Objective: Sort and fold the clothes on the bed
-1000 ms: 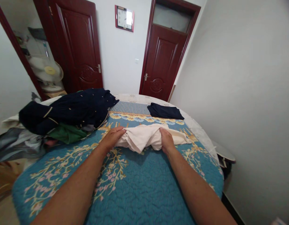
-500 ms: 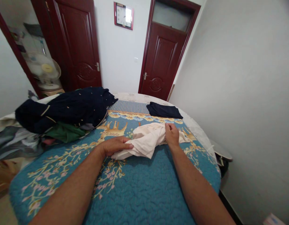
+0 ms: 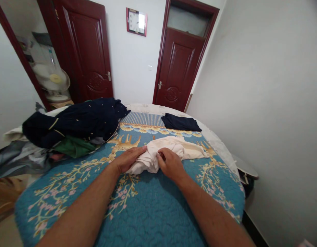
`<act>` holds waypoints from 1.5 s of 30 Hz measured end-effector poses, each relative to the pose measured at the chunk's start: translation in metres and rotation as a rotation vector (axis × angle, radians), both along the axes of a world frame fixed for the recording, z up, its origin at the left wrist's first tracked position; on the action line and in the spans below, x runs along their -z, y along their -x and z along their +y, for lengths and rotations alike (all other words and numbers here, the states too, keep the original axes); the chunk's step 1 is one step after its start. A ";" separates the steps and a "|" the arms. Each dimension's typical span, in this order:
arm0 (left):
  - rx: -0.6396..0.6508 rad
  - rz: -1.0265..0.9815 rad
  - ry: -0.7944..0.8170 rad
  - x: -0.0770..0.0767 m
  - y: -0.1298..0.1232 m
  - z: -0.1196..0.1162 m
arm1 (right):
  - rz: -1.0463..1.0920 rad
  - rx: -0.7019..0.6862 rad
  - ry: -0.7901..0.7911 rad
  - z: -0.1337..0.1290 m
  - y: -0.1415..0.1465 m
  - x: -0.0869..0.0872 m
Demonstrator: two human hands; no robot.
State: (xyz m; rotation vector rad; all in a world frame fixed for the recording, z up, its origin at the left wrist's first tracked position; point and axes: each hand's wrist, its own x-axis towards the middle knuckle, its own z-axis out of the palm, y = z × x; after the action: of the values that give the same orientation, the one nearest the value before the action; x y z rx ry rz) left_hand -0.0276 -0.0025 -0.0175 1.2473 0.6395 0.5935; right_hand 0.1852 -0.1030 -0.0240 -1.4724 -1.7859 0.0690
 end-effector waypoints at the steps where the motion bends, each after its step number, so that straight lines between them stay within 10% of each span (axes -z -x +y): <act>1: -0.008 0.001 -0.017 -0.001 -0.001 -0.001 | 0.009 -0.014 0.005 0.001 0.001 0.002; 10: 0.045 -0.002 0.015 -0.007 -0.001 -0.005 | 0.065 -0.030 0.037 0.007 -0.008 0.002; 19: 0.116 0.206 -0.198 -0.011 0.014 0.007 | 1.035 0.199 0.174 0.038 -0.068 0.008; 27: 0.088 0.278 -0.634 -0.012 -0.025 -0.015 | 0.689 0.162 0.030 0.021 -0.043 -0.008; 45: -0.145 0.237 -0.694 -0.003 -0.051 -0.035 | 0.415 0.022 0.063 0.004 -0.010 -0.012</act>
State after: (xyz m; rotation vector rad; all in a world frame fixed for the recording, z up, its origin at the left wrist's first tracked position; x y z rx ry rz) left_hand 0.0230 -0.0375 -0.0147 1.9514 0.7547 0.8340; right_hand 0.1950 -0.0993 -0.0124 -1.4002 -1.4407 0.3944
